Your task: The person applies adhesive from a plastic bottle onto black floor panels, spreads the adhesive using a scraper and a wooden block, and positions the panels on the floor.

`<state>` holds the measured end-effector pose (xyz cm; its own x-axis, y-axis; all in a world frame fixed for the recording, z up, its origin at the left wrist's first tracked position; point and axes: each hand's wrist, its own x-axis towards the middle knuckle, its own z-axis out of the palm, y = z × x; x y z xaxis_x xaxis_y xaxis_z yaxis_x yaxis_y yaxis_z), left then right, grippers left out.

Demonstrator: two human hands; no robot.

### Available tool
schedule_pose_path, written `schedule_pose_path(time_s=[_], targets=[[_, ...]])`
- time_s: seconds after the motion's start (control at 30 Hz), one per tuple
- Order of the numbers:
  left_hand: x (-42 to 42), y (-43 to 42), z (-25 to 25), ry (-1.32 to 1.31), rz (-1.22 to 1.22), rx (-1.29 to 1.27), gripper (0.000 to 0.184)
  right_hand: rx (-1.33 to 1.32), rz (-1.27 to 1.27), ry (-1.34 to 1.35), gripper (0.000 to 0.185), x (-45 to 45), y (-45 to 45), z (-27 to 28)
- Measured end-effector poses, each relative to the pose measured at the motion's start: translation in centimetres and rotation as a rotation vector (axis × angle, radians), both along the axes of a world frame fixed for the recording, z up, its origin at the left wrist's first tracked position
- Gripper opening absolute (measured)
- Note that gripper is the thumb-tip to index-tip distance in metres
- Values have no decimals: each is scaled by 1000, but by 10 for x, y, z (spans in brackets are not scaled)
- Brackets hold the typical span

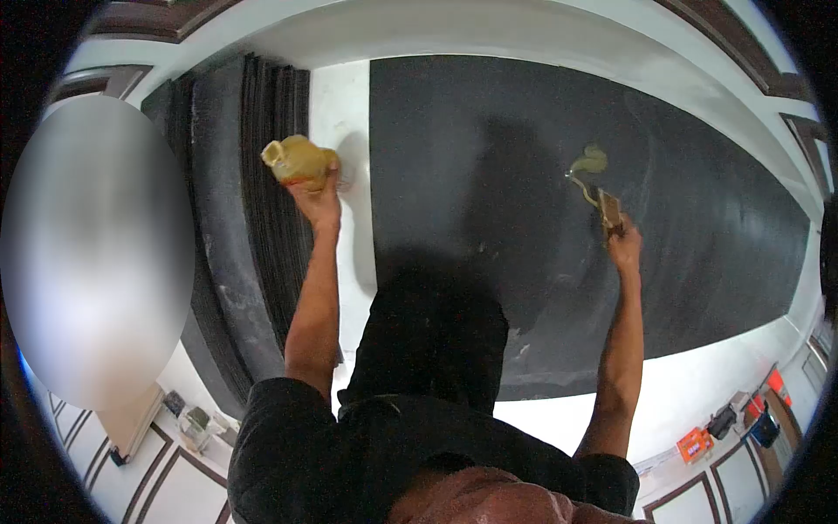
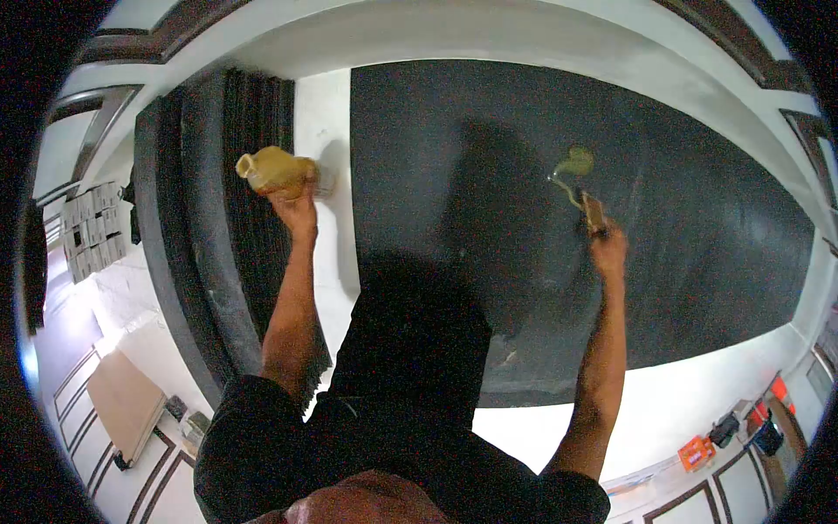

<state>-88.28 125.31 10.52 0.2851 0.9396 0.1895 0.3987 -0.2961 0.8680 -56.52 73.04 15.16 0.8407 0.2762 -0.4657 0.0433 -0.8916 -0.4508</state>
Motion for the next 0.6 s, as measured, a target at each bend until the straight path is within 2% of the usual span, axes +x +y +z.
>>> schedule_pose_path(time_s=[0.03,0.07,0.1,0.17,0.2,0.27,0.37,0.4,0.43,0.5,0.53,0.6], targets=[[-14,13,-24,-3,20,93,86,104,61,-61,41,-3,2,-13],[-38,42,-55,-70,6,49,85,111,79,-108,40,-2,-6,-20],[-32,39,-54,-66,47,48,81,79,93,-152,40,3,-7,-34],[-16,10,-16,-40,88,-47,74,-5,122,-236,39,15,-15,-48],[-13,2,-5,-46,75,-92,70,9,93,-178,38,15,8,-18],[-16,-6,-8,5,-3,-227,55,-220,25,-66,36,29,27,-3],[-20,-19,-7,-25,30,-149,55,-380,102,-183,37,50,31,-19],[-24,-19,-6,-30,17,-209,64,-381,95,-182,37,49,31,-19],[-23,-23,-8,-26,16,-213,64,-316,128,-204,38,57,38,-9],[-17,-30,-15,2,35,-216,81,-262,161,-226,38,71,45,-12],[-16,-39,-17,-2,31,-220,81,-289,209,-262,40,79,46,-20],[-22,-67,-30,342,218,-408,97,-321,256,-304,42,94,53,-24]])
